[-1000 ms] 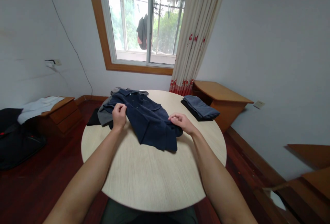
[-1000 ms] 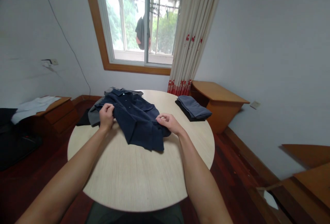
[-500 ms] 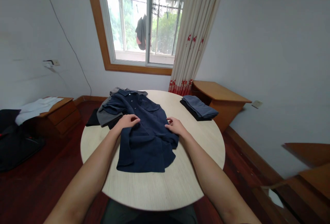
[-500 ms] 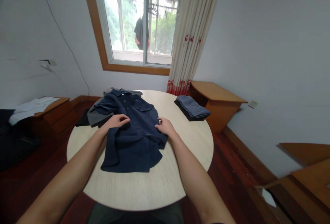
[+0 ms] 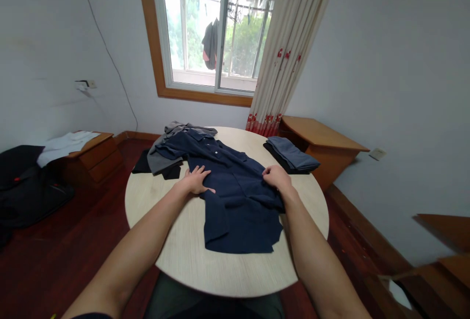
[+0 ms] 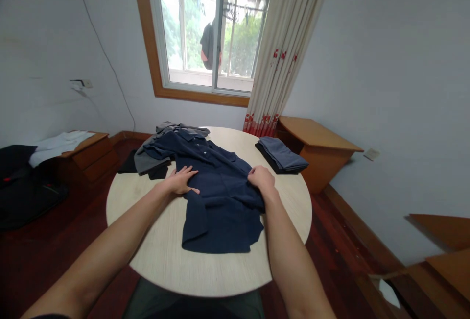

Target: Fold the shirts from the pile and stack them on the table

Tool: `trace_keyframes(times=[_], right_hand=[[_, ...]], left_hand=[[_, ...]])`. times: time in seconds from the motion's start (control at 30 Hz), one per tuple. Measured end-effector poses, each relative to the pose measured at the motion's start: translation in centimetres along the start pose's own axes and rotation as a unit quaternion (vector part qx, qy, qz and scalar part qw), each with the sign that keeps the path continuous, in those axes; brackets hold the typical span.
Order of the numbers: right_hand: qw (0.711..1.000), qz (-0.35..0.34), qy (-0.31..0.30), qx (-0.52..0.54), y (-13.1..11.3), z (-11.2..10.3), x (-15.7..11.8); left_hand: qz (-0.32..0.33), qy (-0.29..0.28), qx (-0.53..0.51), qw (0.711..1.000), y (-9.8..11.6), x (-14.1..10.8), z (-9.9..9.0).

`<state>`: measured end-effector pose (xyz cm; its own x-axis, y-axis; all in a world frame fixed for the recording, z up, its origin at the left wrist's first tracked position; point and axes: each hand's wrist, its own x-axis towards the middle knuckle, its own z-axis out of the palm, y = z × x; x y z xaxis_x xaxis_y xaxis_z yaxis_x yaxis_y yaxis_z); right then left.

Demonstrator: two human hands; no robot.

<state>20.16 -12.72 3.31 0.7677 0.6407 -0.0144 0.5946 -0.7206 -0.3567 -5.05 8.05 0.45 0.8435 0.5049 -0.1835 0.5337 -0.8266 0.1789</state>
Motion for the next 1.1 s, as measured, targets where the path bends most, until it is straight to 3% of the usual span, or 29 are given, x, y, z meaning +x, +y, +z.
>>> trace_keyframes(times=[0.1, 0.17, 0.23, 0.3, 0.43, 0.53, 0.67, 0.8, 0.97, 1.03, 1.1], right_hand=[[0.981, -0.063, -0.159, 0.096, 1.8, -0.9, -0.1], [0.923, -0.132, -0.309, 0.188, 2.2, -1.0, -0.5], [0.861, -0.182, -0.393, 0.267, 2.0, -0.7, -0.8], [0.845, -0.197, -0.363, 0.34, 1.6, -0.2, -0.6], [0.899, -0.135, -0.186, 0.372, 0.8, 1.9, 0.6], [0.949, -0.12, -0.091, 0.278, 0.4, 3.3, 1.2], [0.988, -0.134, 0.02, 0.077, -0.2, 4.1, 0.6], [0.992, -0.124, 0.02, -0.024, -1.6, 4.6, -0.3], [0.974, -0.22, -0.048, 0.03, -3.2, 5.2, -0.3], [0.973, -0.219, -0.058, 0.039, -3.1, 4.5, -0.2], [0.973, -0.188, -0.124, 0.042, -2.2, 3.3, -0.4]], left_hand=[[0.012, -0.038, 0.003, 0.999, -0.1, -0.1, -0.4], [0.016, -0.068, 0.015, 0.997, -1.1, -0.4, -0.9], [0.0, -0.077, 0.028, 0.997, -2.6, -0.8, -1.6], [-0.044, -0.055, 0.032, 0.997, -3.9, -1.0, -2.2], [-0.107, 0.044, 0.033, 0.993, -3.8, -1.0, -2.8], [-0.057, 0.108, 0.001, 0.993, -1.3, -0.6, -2.2], [-0.006, 0.082, -0.014, 0.996, 2.0, -0.2, -0.5], [-0.031, 0.043, 0.015, 0.999, 3.1, 0.2, 0.8], [-0.032, -0.006, 0.012, 0.999, 3.1, 0.7, 1.3], [-0.033, -0.033, 0.012, 0.999, 3.2, 0.5, 1.0], [-0.026, -0.069, 0.017, 0.997, 3.5, -0.1, 0.4]])
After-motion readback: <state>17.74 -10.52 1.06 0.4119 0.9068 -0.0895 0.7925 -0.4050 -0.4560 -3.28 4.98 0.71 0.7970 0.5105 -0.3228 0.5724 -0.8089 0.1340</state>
